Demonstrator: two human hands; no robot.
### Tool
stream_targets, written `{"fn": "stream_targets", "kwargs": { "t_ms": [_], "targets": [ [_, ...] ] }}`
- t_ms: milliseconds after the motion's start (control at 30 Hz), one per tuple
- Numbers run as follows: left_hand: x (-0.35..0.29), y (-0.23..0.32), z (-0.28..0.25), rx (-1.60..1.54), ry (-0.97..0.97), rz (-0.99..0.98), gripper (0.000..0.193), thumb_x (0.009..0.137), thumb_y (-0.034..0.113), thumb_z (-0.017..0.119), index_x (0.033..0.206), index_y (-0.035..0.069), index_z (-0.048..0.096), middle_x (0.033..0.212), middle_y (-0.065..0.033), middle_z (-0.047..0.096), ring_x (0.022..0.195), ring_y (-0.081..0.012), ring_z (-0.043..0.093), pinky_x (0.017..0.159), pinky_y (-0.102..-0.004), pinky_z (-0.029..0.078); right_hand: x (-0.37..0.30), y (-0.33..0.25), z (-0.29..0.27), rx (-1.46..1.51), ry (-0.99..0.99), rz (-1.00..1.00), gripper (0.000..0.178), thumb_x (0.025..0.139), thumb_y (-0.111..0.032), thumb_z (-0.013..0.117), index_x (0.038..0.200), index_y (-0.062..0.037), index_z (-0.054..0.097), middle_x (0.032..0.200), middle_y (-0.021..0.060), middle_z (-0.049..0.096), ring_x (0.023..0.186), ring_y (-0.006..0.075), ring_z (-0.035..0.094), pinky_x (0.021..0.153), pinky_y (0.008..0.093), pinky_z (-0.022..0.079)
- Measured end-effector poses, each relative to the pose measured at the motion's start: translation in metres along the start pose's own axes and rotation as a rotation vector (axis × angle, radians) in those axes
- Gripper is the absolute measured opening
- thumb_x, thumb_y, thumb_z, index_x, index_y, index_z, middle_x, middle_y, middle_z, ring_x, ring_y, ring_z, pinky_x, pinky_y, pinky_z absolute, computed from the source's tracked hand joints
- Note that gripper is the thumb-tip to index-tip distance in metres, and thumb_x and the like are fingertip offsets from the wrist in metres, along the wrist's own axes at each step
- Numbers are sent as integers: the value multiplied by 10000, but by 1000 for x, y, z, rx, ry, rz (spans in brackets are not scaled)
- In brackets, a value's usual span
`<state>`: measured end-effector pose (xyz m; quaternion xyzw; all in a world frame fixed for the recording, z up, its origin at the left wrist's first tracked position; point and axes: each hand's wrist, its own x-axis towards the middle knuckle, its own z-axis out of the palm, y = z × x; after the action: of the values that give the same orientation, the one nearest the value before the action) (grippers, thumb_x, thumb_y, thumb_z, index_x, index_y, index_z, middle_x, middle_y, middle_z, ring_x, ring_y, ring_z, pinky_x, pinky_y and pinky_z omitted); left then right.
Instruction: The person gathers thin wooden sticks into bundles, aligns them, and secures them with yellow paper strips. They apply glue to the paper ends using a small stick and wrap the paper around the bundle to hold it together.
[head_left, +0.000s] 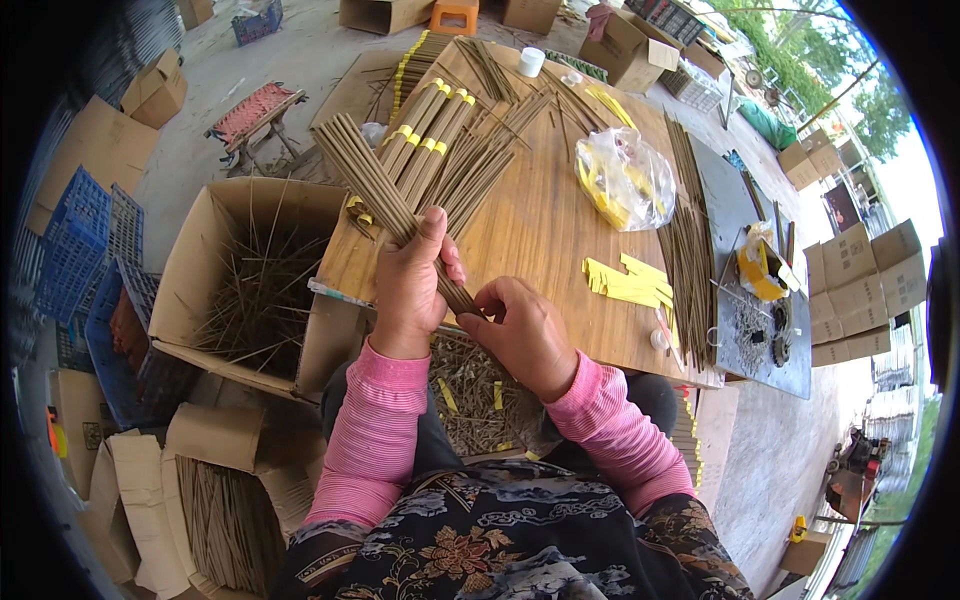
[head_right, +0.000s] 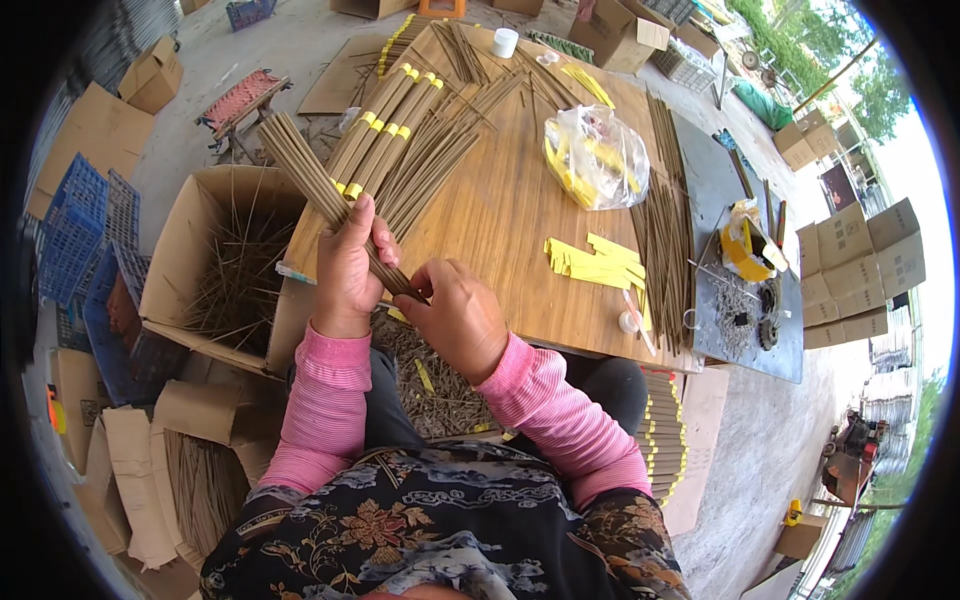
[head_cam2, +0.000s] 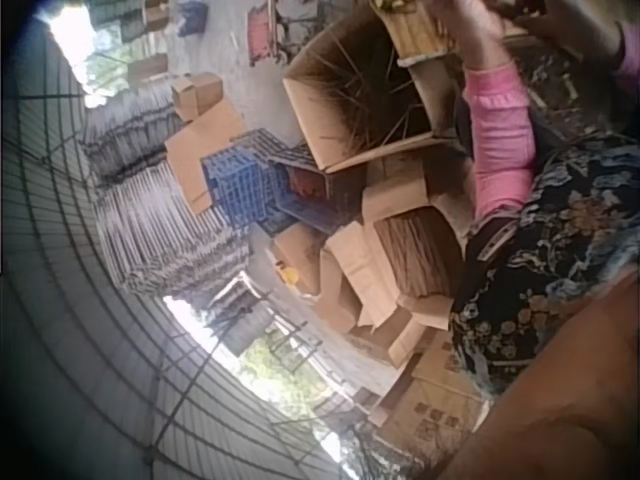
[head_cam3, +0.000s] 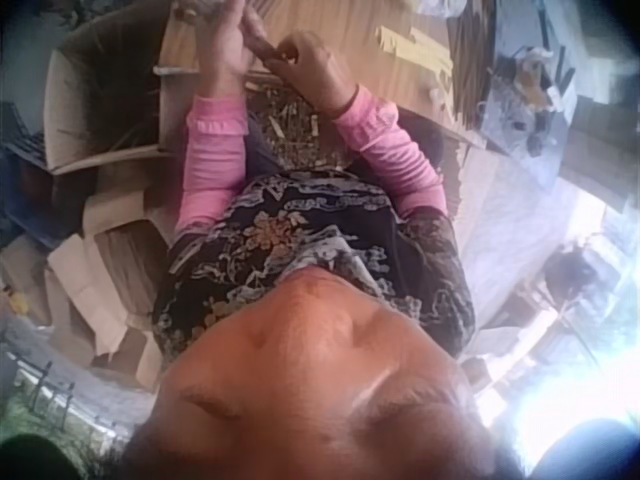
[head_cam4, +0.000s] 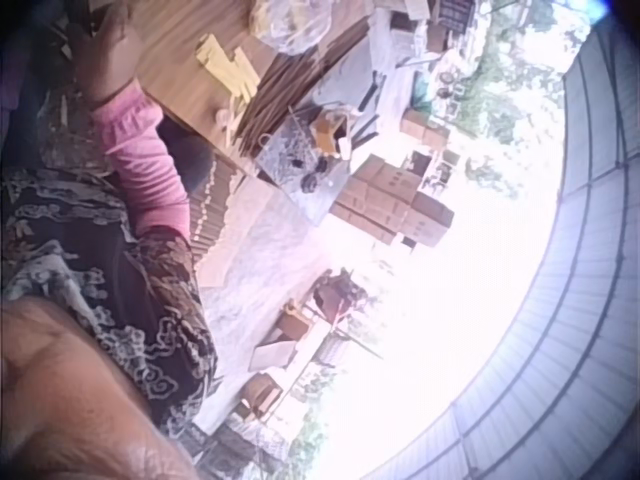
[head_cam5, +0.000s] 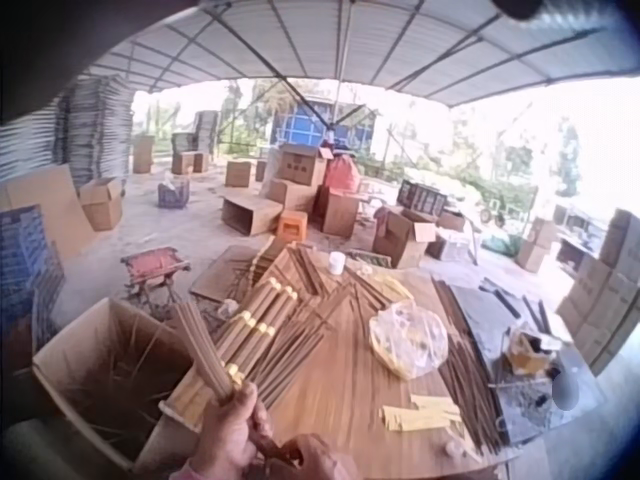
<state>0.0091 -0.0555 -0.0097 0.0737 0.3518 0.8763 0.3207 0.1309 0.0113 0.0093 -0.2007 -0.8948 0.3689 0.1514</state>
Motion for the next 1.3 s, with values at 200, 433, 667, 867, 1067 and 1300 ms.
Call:
{"fn": "stream_targets", "kwargs": {
  "t_ms": [200, 433, 667, 867, 1067, 1300],
  "targets": [
    [-1, 1, 0, -2, 4, -13, 342, 770, 328, 668, 610, 77, 501, 526, -14, 473, 428, -117, 454, 414, -245, 388, 7, 2, -5, 145, -126, 128, 246, 679, -195, 693, 774, 1, 578, 717, 140, 588, 644, 261, 583, 591, 341, 460],
    [0, 1, -1, 12, -10, -31, 322, 774, 320, 665, 626, 89, 498, 529, -11, 475, 434, -113, 456, 418, -241, 394, 10, 12, -7, 287, -220, 165, 251, 695, -197, 698, 792, 11, 594, 679, 108, 612, 612, 163, 585, 566, 290, 461],
    [-1, 5, 0, 4, -14, -115, 292, 776, 305, 665, 661, 91, 501, 536, -15, 484, 442, -118, 467, 418, -246, 408, 13, 10, -13, 297, -304, 193, 207, 719, -153, 702, 793, 5, 592, 676, 14, 586, 623, 62, 514, 563, 217, 428],
    [2, 2, -3, -7, -29, -124, 296, 772, 308, 668, 666, 83, 508, 542, -23, 489, 449, -131, 481, 424, -259, 424, 13, 12, -14, 287, -278, 129, 187, 724, -135, 684, 810, 4, 593, 672, 18, 585, 621, 68, 521, 561, 223, 433],
    [4, -1, -6, -26, -6, -151, 316, 761, 319, 677, 658, 70, 513, 561, -34, 498, 462, -139, 488, 429, -270, 431, 13, 6, -17, 194, -275, 98, 196, 723, -151, 655, 822, 8, 597, 690, 70, 607, 628, 134, 566, 577, 265, 454],
    [5, -2, -9, 4, -2, -187, 294, 782, 341, 650, 774, 107, 471, 601, -26, 497, 488, -132, 489, 462, -266, 427, 14, 8, -18, 182, -280, 60, 231, 724, -196, 616, 845, 0, 612, 716, 141, 622, 652, 237, 614, 595, 322, 472]
  ]
}}
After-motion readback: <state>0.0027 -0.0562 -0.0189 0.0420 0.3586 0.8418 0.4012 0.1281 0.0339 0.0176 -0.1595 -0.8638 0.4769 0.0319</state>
